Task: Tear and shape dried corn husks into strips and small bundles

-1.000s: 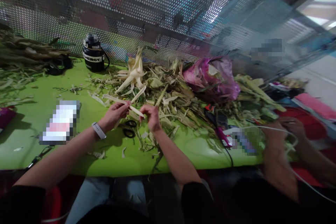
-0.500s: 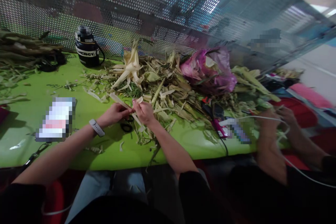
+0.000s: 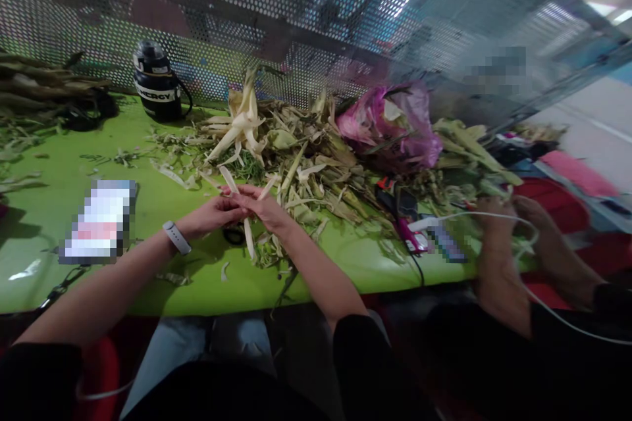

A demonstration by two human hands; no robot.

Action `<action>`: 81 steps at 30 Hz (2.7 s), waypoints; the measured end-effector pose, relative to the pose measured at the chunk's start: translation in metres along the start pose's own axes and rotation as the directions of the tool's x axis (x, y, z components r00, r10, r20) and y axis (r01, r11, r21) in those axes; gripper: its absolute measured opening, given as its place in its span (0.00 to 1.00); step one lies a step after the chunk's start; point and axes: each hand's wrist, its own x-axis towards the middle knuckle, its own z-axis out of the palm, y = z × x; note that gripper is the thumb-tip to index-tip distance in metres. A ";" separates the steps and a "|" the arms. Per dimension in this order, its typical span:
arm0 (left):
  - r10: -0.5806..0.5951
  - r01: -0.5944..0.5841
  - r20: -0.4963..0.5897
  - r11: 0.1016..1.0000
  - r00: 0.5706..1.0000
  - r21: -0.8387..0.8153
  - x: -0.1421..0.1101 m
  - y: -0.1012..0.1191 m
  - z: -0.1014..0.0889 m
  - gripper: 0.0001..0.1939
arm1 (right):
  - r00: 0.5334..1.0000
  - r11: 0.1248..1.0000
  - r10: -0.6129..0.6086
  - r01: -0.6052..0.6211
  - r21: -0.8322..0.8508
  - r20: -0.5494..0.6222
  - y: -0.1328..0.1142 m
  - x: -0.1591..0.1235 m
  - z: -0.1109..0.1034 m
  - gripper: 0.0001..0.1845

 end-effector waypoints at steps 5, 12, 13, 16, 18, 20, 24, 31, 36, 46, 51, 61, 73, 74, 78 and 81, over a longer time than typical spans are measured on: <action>0.013 -0.013 -0.003 0.997 1.000 0.076 -0.002 0.004 0.001 0.18 | 0.970 0.985 -0.080 0.112 0.129 -0.232 0.004 0.001 0.013 0.20; -0.079 0.081 0.044 0.996 0.996 -0.030 -0.003 0.001 0.007 0.17 | 0.983 0.998 -0.037 0.044 0.039 -0.178 0.006 0.002 0.009 0.29; -0.086 0.088 0.027 0.993 0.996 -0.074 -0.002 0.001 0.008 0.17 | 0.987 1.000 -0.024 0.026 0.008 -0.160 0.003 0.002 0.006 0.31; -0.099 0.082 -0.062 0.970 0.993 -0.229 -0.001 0.001 0.008 0.17 | 0.976 0.996 -0.047 0.029 -0.088 -0.215 -0.007 -0.001 -0.002 0.34; -0.116 0.080 -0.106 0.952 0.988 -0.294 -0.001 0.003 0.008 0.19 | 0.961 0.986 -0.096 0.055 -0.159 -0.260 -0.011 -0.002 -0.004 0.34; -0.134 0.094 -0.119 0.951 0.984 -0.296 -0.001 0.005 0.007 0.20 | 0.962 0.976 -0.121 0.070 -0.208 -0.243 -0.012 -0.003 -0.005 0.34; -0.152 0.131 -0.111 0.976 0.982 -0.174 -0.001 0.006 0.006 0.19 | 0.941 0.948 -0.235 0.167 -0.271 -0.244 -0.005 -0.003 -0.004 0.34; -0.134 0.123 -0.089 0.985 0.987 -0.119 0.000 -0.001 0.003 0.21 | 0.899 0.919 -0.302 0.187 -0.347 -0.316 -0.002 -0.003 -0.010 0.33; -0.121 0.095 -0.174 0.984 0.977 -0.149 0.001 -0.002 0.002 0.21 | 0.944 0.972 -0.150 0.087 -0.216 -0.294 -0.005 0.000 -0.014 0.40; -0.033 0.035 -0.103 0.999 0.994 0.023 -0.002 0.007 0.001 0.17 | 0.939 0.963 -0.174 0.098 -0.252 -0.296 -0.003 -0.001 -0.015 0.43; 0.029 -0.031 -0.186 0.999 0.982 -0.009 0.003 0.003 -0.004 0.15 | 0.937 0.953 -0.211 0.132 -0.274 -0.280 -0.001 -0.003 -0.012 0.40; -0.230 0.120 -0.144 0.837 0.962 -0.534 0.005 0.007 -0.007 0.12 | 0.946 0.987 -0.126 0.088 -0.137 -0.298 -0.004 0.003 -0.022 0.37; -0.093 -0.016 -0.242 0.910 0.966 -0.414 0.005 -0.004 -0.003 0.10 | 0.962 0.981 -0.124 0.082 -0.176 -0.244 0.001 0.001 -0.018 0.25; -0.073 -0.022 -0.248 0.932 0.966 -0.361 0.004 -0.006 -0.002 0.11 | 0.970 0.976 -0.136 0.097 -0.193 -0.202 0.001 0.000 -0.018 0.24; -0.049 0.016 -0.171 0.982 0.984 -0.188 0.004 -0.009 -0.003 0.15 | 0.977 0.942 -0.168 0.122 -0.311 -0.127 -0.003 -0.004 -0.014 0.24; -0.036 0.024 -0.105 0.993 0.994 -0.114 0.002 -0.007 -0.003 0.16 | 0.964 0.928 -0.178 0.097 -0.360 -0.199 -0.006 -0.005 -0.012 0.25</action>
